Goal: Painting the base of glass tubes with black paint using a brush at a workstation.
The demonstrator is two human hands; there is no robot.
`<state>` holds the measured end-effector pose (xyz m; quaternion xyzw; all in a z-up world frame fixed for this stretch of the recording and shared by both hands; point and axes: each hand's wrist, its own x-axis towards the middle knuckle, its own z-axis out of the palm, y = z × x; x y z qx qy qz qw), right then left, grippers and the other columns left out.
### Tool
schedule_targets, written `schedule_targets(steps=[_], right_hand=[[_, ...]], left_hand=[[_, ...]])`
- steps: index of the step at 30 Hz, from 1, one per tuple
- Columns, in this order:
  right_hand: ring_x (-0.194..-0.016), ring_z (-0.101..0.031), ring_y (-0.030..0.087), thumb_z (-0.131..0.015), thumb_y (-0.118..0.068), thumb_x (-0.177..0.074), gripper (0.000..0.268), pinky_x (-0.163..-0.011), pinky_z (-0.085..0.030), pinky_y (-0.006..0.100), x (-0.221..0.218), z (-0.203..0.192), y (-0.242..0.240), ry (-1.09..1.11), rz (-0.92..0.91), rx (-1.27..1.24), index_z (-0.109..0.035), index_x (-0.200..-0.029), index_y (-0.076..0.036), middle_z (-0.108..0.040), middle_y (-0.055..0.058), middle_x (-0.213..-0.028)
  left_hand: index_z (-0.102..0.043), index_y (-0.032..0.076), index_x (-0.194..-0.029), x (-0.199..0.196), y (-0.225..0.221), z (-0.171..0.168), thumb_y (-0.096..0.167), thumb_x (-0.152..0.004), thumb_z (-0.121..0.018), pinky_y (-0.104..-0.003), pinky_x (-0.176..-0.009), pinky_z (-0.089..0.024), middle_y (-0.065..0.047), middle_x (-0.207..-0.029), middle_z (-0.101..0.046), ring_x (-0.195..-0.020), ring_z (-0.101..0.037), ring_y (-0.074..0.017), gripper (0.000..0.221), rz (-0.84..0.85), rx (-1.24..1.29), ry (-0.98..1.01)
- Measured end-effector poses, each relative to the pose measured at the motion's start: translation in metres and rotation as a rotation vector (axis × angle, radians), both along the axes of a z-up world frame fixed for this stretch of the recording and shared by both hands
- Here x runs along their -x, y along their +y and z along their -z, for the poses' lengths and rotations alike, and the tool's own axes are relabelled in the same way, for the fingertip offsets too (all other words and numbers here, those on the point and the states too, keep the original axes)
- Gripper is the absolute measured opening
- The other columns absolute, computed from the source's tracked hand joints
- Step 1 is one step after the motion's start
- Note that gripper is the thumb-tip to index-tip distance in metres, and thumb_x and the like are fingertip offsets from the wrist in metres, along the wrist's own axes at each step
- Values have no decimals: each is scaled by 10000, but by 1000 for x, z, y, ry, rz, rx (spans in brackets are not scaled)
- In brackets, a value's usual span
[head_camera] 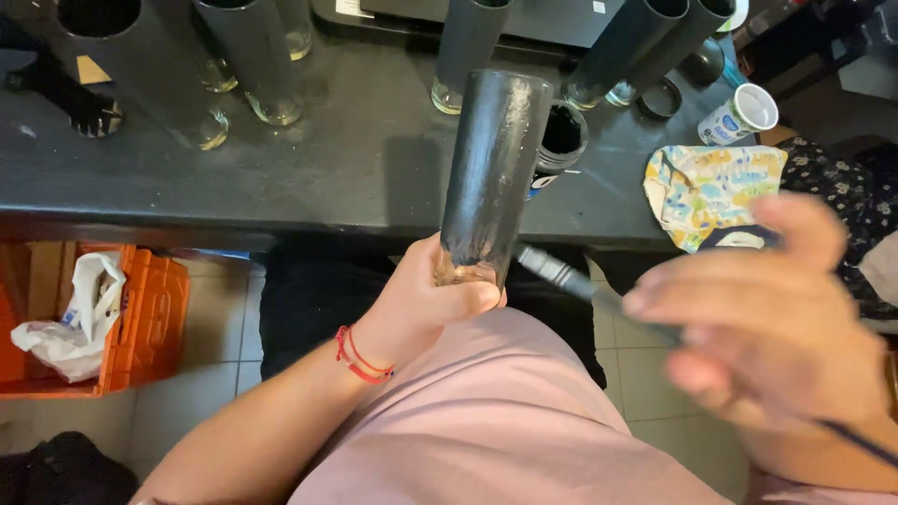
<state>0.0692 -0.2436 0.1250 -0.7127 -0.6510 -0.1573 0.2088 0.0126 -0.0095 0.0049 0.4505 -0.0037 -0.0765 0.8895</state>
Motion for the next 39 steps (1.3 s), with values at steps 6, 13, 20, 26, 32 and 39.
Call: schedule_targets(steps=[6, 13, 20, 26, 32, 39], right_hand=[[-708, -712, 261, -465, -247, -922, 259, -1108, -236, 552, 0, 1, 8, -83, 15, -124, -479, -752, -53, -709, 143, -883], [-725, -712, 255, -429, -292, -931, 341, -1142, -216, 472, 6, 3, 3, -44, 150, -98, -594, -765, -44, -713, 100, -883], [-667, -719, 273, -462, -236, -940, 235, -1075, -291, 507, -4, 13, 2, -69, -31, -190, -376, -768, -101, -702, 160, -850], [-796, -708, 197, -409, -302, -950, 359, -1087, -311, 479, 15, 4, 8, 14, 131, 58, -624, -797, -59, -717, 41, -978], [-727, -717, 204, -498, -242, -898, 277, -1083, -313, 477, 10, 3, 19, 58, 143, -55, -654, -806, -33, -730, 85, -871], [-715, -616, 366, -398, -317, -1095, 445, -1103, -434, 622, -9, 35, 2, -43, 207, -568, -396, -783, 0, -599, 230, -820]], left_hand=[[-319, 141, -696, 1, -1, -7, -16, -677, -600, -285, -566, -193, 42, -662, -240, -635, -228, -106, 323, -48, -114, 69], [-546, 88, -776, 4, 2, -25, 88, -696, -713, -253, -595, -371, 46, -646, -483, -629, -434, -73, 185, -69, -377, 197], [-531, 136, -680, 3, 6, -39, 188, -684, -754, -260, -593, -408, 79, -598, -525, -596, -463, -74, 229, -48, -677, 269], [-545, 165, -724, 0, 6, -48, 313, -654, -757, -264, -620, -434, 92, -654, -609, -619, -534, -81, 268, -14, -863, 329], [-578, 166, -776, -1, 4, -45, 336, -625, -786, -253, -643, -451, 103, -698, -655, -644, -587, -85, 309, -27, -906, 348], [-379, 162, -698, 0, 8, -7, 36, -721, -652, -246, -547, -261, 68, -618, -376, -582, -329, -50, 302, 46, -185, 60]])
